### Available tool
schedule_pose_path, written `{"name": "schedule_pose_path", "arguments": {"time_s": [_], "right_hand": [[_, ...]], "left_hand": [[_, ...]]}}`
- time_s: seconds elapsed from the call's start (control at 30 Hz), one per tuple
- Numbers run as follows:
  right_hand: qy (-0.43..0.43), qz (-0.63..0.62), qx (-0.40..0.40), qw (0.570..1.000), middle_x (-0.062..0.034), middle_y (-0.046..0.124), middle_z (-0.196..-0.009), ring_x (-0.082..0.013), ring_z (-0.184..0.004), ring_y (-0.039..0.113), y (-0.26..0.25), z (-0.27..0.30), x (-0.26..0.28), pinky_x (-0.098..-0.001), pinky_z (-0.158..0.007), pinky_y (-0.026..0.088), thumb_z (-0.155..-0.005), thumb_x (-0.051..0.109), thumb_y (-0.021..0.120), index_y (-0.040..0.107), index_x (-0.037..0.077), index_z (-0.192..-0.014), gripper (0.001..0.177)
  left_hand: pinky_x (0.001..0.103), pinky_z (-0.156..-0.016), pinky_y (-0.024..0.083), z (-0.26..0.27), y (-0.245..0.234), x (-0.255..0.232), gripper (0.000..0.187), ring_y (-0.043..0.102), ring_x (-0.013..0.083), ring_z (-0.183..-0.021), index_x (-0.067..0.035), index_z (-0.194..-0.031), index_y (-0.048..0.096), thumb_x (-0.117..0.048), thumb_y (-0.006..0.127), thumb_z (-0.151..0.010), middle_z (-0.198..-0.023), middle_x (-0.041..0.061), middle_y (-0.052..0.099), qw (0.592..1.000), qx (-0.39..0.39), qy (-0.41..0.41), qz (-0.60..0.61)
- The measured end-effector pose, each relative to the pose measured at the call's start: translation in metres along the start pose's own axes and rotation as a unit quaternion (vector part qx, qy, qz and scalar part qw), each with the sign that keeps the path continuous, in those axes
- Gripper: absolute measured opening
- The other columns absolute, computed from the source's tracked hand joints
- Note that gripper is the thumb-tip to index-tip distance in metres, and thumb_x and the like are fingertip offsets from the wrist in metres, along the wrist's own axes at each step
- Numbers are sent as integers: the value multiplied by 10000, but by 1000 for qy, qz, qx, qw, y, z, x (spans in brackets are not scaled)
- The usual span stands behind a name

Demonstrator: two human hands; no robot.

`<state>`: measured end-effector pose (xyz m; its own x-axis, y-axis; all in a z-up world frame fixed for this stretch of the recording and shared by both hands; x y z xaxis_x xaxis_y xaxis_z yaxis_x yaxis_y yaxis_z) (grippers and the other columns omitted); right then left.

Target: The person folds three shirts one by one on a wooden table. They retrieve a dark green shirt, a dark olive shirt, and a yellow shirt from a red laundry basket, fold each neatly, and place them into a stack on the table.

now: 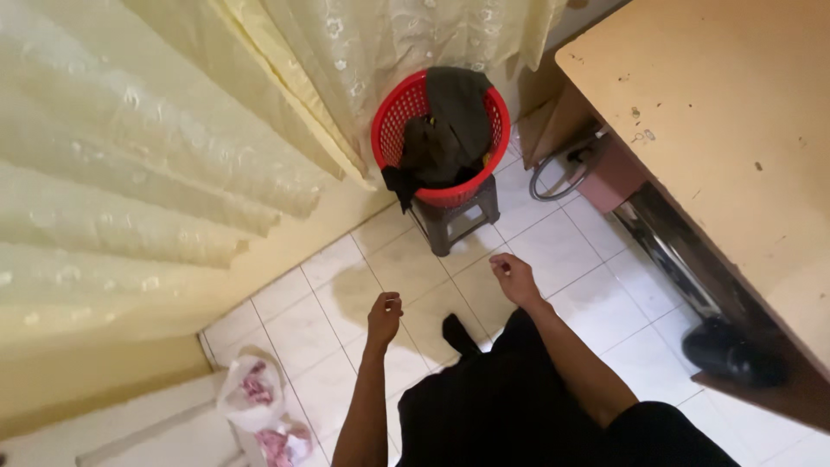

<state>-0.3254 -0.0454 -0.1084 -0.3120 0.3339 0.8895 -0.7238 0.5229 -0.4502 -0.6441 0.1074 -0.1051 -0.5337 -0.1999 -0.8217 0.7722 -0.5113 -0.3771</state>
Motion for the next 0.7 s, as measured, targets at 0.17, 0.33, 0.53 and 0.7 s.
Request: {"name": "schedule_pose_path", "arguments": {"time_s": [0.17,0.33,0.53,0.7], "right_hand": [[13,-22,-32,999,-90,758,-914,-174,-818,705,12,-28,8,-313,-772,571,-975,135,667,729,27,-1108,183],[66,-53,-87,993,-84,760,-913,-142,-801,729,-8,-49,-5,-290,-753,582,-1004,110,582,702,7,-1121,197],[46,-52,-150,986,-95,749,-898,-143,-815,731,-28,-117,-8,-290,-756,605,-1035,137,613,703,-4,-1094,177],[29,-104,-179,978,-91,744,-926,-143,-827,739,-5,-174,1,-298,-744,614,-1034,138,607,691,-6,-1095,177]], "left_hand": [[305,-617,497,-53,-8,-34,271,723,160,-834,-89,-1177,678,-252,625,-967,-1011,56,714,993,33,5,110],[274,-599,502,-111,11,-80,202,717,131,-796,-84,-1116,685,-222,612,-986,-980,36,727,990,68,53,110],[276,-655,551,-196,47,-147,160,685,138,-720,-55,-1063,711,-191,648,-1005,-856,69,731,974,128,154,103],[287,-643,544,-274,76,-172,180,703,127,-701,-59,-1068,712,-205,656,-978,-875,49,738,974,181,137,13]]}}
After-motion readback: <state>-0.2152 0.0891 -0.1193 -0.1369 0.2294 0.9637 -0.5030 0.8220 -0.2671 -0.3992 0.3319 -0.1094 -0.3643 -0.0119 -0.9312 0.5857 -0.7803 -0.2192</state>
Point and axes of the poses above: each hand's wrist, its own z-axis away from the middle knuckle, its own y-axis out of the palm, x = y × z, the point moved 1 cm from there along -z, towards the middle knuckle
